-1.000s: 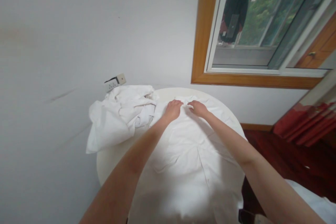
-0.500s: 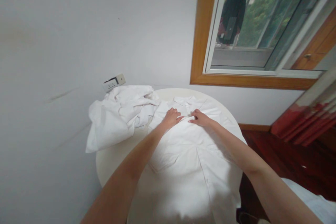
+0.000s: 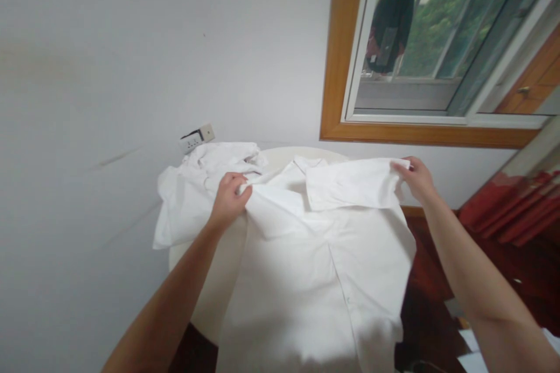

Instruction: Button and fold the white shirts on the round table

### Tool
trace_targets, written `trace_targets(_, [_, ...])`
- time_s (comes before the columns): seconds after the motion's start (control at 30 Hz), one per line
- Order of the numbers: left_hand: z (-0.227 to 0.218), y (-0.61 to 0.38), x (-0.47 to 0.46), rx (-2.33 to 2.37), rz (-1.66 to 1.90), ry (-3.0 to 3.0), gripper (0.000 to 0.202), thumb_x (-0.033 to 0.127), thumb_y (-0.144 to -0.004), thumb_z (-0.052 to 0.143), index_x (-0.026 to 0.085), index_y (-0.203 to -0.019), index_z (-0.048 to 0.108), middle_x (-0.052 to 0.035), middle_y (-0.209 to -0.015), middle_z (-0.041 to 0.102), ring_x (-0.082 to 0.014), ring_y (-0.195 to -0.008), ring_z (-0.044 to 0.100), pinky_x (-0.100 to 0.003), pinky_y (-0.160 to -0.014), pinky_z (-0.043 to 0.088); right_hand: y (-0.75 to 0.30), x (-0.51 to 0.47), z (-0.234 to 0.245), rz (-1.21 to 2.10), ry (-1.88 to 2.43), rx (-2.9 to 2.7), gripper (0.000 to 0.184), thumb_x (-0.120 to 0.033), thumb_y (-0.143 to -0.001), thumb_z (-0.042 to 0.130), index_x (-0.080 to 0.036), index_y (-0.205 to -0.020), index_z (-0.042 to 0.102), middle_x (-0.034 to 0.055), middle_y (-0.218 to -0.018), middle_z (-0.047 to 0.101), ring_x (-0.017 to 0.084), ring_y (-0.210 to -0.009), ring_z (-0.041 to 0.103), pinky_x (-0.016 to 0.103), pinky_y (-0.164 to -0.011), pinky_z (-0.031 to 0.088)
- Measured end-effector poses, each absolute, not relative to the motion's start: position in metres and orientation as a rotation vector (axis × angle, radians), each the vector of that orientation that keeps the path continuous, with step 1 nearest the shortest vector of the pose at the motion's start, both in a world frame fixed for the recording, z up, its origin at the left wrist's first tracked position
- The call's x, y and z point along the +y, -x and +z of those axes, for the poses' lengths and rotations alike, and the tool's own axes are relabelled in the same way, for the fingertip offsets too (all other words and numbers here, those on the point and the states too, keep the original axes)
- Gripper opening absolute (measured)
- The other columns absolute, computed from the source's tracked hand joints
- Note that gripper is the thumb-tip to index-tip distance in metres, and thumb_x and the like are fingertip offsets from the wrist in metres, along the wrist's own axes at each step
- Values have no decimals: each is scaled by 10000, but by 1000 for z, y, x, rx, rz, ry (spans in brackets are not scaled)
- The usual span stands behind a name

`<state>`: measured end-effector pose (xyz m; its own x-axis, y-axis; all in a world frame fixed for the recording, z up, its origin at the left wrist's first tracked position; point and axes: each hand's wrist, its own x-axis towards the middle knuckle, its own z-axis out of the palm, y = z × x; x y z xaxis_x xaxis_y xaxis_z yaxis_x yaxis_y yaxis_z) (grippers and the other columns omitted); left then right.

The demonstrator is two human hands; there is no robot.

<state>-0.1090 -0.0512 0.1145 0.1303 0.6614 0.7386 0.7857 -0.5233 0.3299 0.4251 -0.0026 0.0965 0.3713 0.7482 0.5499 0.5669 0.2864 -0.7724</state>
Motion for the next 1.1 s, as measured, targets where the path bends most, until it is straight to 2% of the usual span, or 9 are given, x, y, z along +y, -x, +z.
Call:
trace_targets(0.1, [120, 111, -56, -1560, -1494, 1936, 195, 220, -799, 529, 168, -985, 550, -79, -986, 546, -228, -998, 518, -399, -922, 434, -439, 1, 90, 257, 1369, -1106, 244, -381, -695, 611, -213, -865, 566, 20, -814, 612, 154, -634, 530, 279, -571, 436])
trace_targets(0.2, [123, 89, -62, -1479, -1401, 1954, 391, 155, -782, 510, 160, -1173, 494, -127, -1207, 499, -265, -1194, 435, -460, -1038, 352, -431, 6, 81, 158, 1345, -1236, 291, -258, -671, 554, -215, -959, 564, 61, -1031, 631, 202, -852, 589, 350, -758, 482])
trace_targets(0.3, [116, 51, -66, -1318, -1172, 2275, 361, 156, -826, 469, 197, -1181, 520, -109, -1262, 499, -251, -1236, 420, -463, -1078, 324, -402, 9, 71, 79, 1307, -1563, 374, -185, -669, 494, -208, -1033, 578, 83, -1132, 606, 234, -1074, 547, 432, -975, 405])
trace_targets(0.4, [94, 13, -60, -1219, -911, 2599, 346, 182, -853, 470, 225, -1189, 543, -86, -1310, 507, -226, -1256, 419, -425, -1081, 345, -360, 9, 61, 113, 1253, -1903, 404, -153, -699, 476, -201, -1079, 605, 100, -1225, 571, 232, -1189, 496, 437, -1055, 343])
trace_targets(0.57, [43, -29, -41, -1373, -583, 2747, 364, 308, -900, 484, 203, -1246, 527, -104, -1306, 533, -235, -1231, 452, -407, -1045, 375, -291, 3, 51, 196, 1403, -2345, 423, -163, -772, 524, -187, -1187, 601, 116, -1274, 564, 228, -1187, 513, 387, -1015, 387])
trace_targets(0.73, [20, -38, -37, -1443, -484, 2644, 387, 390, -918, 458, 204, -1254, 516, -103, -1122, 587, -241, -1105, 501, -390, -963, 402, -246, -4, 46, -149, 1707, -2318, 285, -217, -876, 466, -207, -1070, 674, 104, -1277, 578, 271, -1231, 454, 416, -986, 375])
trace_targets(0.93, [26, -32, -45, -1491, -331, 2676, 318, 246, -926, 407, 243, -1223, 520, -68, -1085, 631, -216, -1041, 553, -363, -889, 405, -236, -1, 17, -60, 1800, -2298, 436, -443, -948, 391, -278, -1331, 516, 74, -1454, 429, 272, -1370, 292, 497, -1068, 263])
trace_targets(1.03, [34, -23, -46, -1554, -251, 2642, 393, 154, -876, 418, 229, -1250, 513, -82, -1053, 653, -227, -989, 586, -382, -861, 408, -241, -1, 5, 2, 1767, -2313, 461, -451, -965, 345, -274, -1370, 475, 69, -1481, 398, 263, -1395, 263, 524, -1099, 199])
trace_targets(1.1, [42, -14, -45, -1620, -189, 2564, 347, 121, -848, 421, 193, -1140, 594, -112, -987, 659, -257, -942, 597, -426, -848, 404, -244, -3, 3, 16, 1713, -2328, 464, -443, -965, 347, -253, -1366, 484, 81, -1480, 400, 269, -1392, 276, 530, -1104, 191])
